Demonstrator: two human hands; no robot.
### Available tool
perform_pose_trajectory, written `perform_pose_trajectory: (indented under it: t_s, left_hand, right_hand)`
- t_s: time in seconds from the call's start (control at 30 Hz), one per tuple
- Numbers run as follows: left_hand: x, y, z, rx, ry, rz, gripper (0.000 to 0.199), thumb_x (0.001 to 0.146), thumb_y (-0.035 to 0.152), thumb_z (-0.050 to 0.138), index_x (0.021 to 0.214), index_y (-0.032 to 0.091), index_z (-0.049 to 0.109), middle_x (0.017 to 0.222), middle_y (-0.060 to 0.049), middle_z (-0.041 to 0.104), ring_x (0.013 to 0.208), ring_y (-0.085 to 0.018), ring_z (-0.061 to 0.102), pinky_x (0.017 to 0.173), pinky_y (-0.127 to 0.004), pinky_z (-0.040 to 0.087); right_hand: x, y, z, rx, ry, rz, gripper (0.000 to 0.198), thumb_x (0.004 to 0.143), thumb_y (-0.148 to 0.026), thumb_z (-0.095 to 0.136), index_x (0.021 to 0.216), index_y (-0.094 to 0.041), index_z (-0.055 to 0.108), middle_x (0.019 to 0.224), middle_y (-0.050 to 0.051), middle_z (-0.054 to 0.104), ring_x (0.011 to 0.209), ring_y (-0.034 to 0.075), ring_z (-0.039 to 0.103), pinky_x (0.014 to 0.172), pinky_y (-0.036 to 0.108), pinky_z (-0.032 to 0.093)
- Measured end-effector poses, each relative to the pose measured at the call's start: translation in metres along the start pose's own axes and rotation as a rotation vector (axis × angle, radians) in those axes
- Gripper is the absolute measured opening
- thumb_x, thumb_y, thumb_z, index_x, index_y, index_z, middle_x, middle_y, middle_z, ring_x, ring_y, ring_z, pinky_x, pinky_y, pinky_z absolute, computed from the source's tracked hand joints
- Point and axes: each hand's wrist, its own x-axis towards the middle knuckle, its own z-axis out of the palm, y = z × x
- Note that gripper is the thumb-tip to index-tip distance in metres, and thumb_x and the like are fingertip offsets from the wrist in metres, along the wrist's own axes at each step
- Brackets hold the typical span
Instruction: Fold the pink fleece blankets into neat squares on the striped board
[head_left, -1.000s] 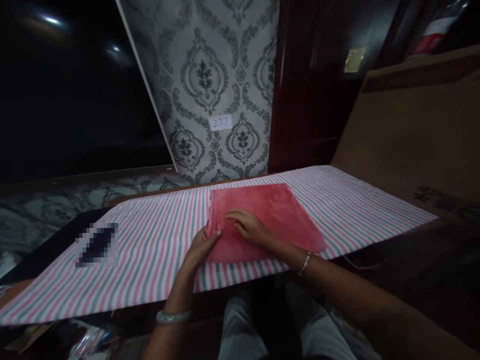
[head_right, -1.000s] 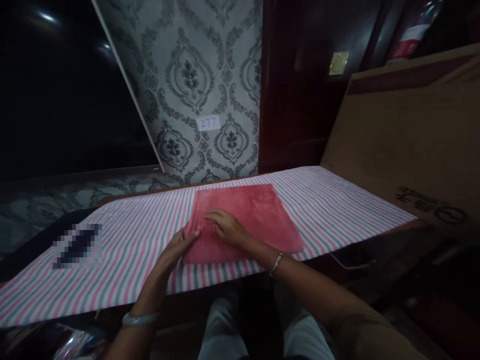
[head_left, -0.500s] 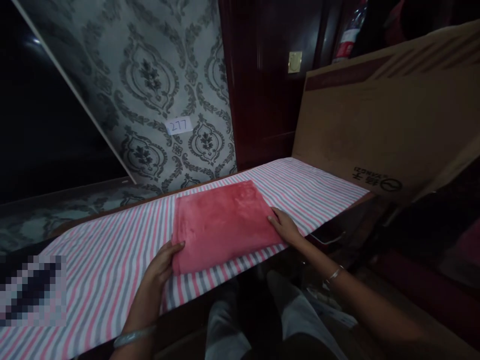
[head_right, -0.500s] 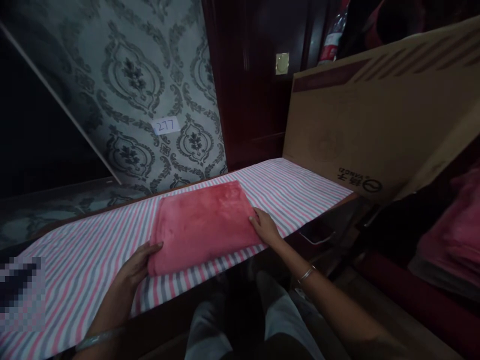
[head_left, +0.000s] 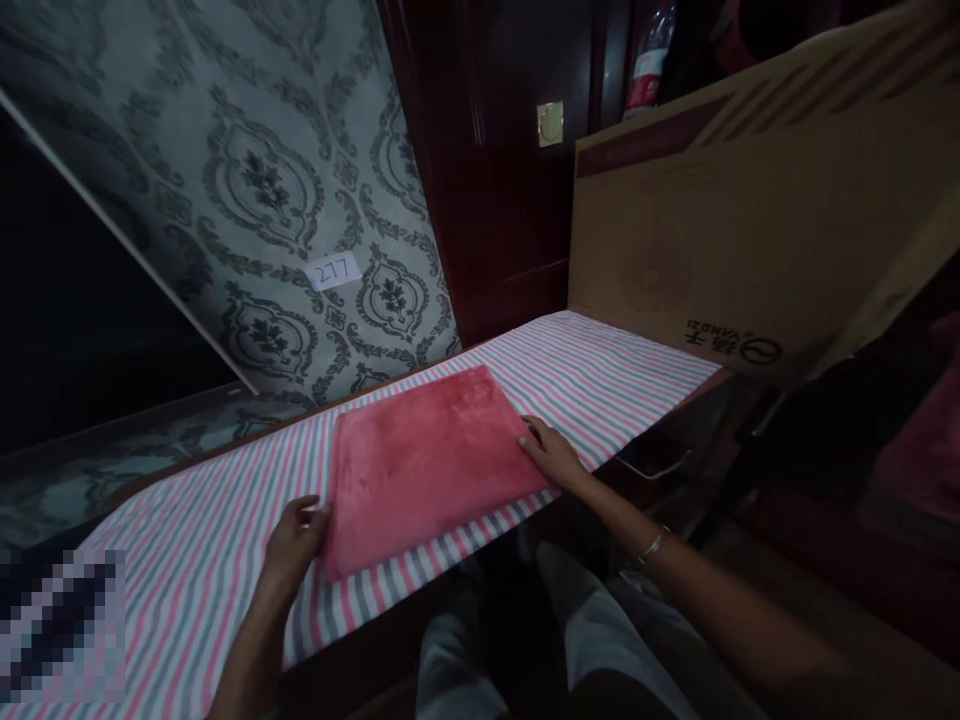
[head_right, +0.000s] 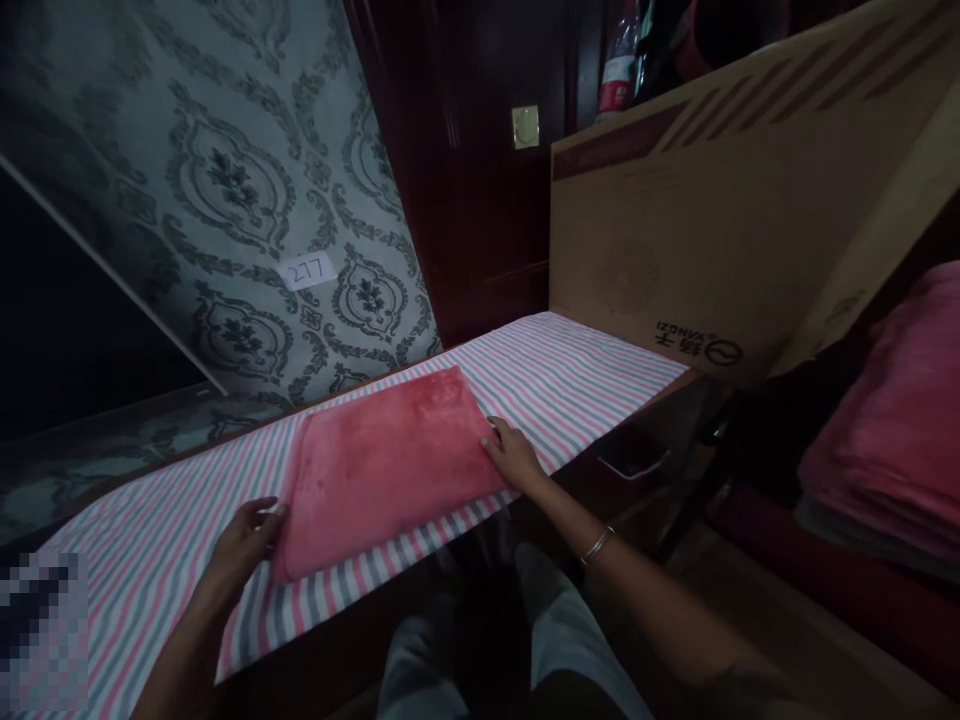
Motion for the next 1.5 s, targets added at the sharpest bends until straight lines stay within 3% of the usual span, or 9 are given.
perform_pose_trajectory:
  t_s: [0.1,0.2,0.3,0.43,0.8,1.0,1.17,1.3,1.5]
  left_hand:
    - [-0.007,0.037,0.007,0.209,0.150,0.370,0.073,0.077,0.059,0.054,0.132,0.011,0.056,0.132,-0.024,0.061,0.125,-0.040,0.057,0.107,-0.056,0.043]
    - [-0.015,0.062,0.033,0.372,0.122,0.568,0.069,0.088,0.053,0.046,0.145,0.013,0.048,0.159,-0.020,0.038,0.152,-0.038,0.023,0.122,-0.056,0.020]
    - [-0.016,0.058,0.061,0.500,-0.023,0.432,0.068,0.092,0.050,0.044,0.149,0.013,0.045,0.163,-0.021,0.031,0.153,-0.042,0.017,0.118,-0.064,0.022]
    - [-0.011,0.033,0.077,0.550,-0.102,0.367,0.071,0.095,0.053,0.040,0.153,0.012,0.041,0.164,-0.021,0.028,0.151,-0.044,0.022,0.114,-0.060,0.032]
    - [-0.009,0.032,0.075,0.588,-0.121,0.321,0.070,0.097,0.057,0.038,0.157,0.021,0.035,0.168,-0.013,0.021,0.149,-0.044,0.028,0.110,-0.061,0.038]
    - [-0.007,0.002,0.050,0.382,-0.200,0.407,0.066,0.096,0.055,0.041,0.152,0.019,0.043,0.167,-0.013,0.025,0.151,-0.032,0.029,0.120,-0.052,0.031]
    - [-0.029,-0.035,0.037,0.247,-0.140,0.377,0.063,0.096,0.054,0.040,0.150,0.021,0.047,0.160,-0.013,0.041,0.150,-0.029,0.032,0.122,-0.052,0.028]
    - [-0.050,-0.046,0.033,0.216,-0.082,0.504,0.068,0.093,0.056,0.049,0.151,0.020,0.044,0.169,-0.014,0.016,0.154,-0.031,0.020,0.123,-0.052,0.026]
    - [-0.052,-0.054,0.011,0.318,-0.285,0.750,0.091,0.083,0.044,0.070,0.160,0.023,0.024,0.166,-0.016,0.025,0.152,-0.032,0.026,0.121,-0.052,0.032]
  right_hand:
    - [0.008,-0.024,-0.009,-0.056,0.097,-0.151,0.057,0.095,-0.037,0.051,0.147,-0.015,0.047,0.144,0.017,0.055,0.132,0.033,0.050,0.108,0.050,0.040]
    - [0.018,-0.058,-0.011,-0.114,0.108,-0.309,0.062,0.096,-0.042,0.052,0.153,-0.020,0.042,0.157,0.016,0.041,0.144,0.036,0.034,0.115,0.057,0.029]
    - [0.022,-0.072,0.000,-0.190,-0.021,-0.325,0.062,0.096,-0.047,0.053,0.153,-0.025,0.042,0.160,0.015,0.037,0.148,0.040,0.027,0.113,0.066,0.026]
    - [0.019,-0.053,0.020,-0.245,-0.173,-0.238,0.059,0.099,-0.052,0.047,0.152,-0.026,0.045,0.160,0.012,0.038,0.149,0.040,0.025,0.106,0.061,0.041]
    - [0.018,-0.041,0.026,-0.294,-0.151,-0.219,0.058,0.101,-0.053,0.040,0.153,-0.029,0.043,0.163,0.004,0.034,0.151,0.036,0.025,0.111,0.056,0.043]
    - [0.010,-0.010,0.016,-0.139,-0.171,-0.347,0.058,0.100,-0.052,0.040,0.154,-0.030,0.042,0.161,0.004,0.037,0.151,0.031,0.028,0.119,0.056,0.033]
    - [-0.022,0.029,0.006,0.035,-0.165,-0.299,0.065,0.099,-0.058,0.040,0.157,-0.029,0.035,0.163,0.008,0.035,0.151,0.030,0.029,0.120,0.054,0.032]
    - [-0.045,0.036,-0.002,0.040,-0.119,-0.421,0.079,0.092,-0.059,0.056,0.160,-0.029,0.028,0.170,0.009,0.010,0.153,0.033,0.022,0.119,0.053,0.033]
    - [-0.051,0.035,-0.005,0.034,-0.094,-0.562,0.078,0.090,-0.028,0.055,0.161,-0.032,0.023,0.164,0.008,0.032,0.148,0.028,0.035,0.118,0.051,0.037]
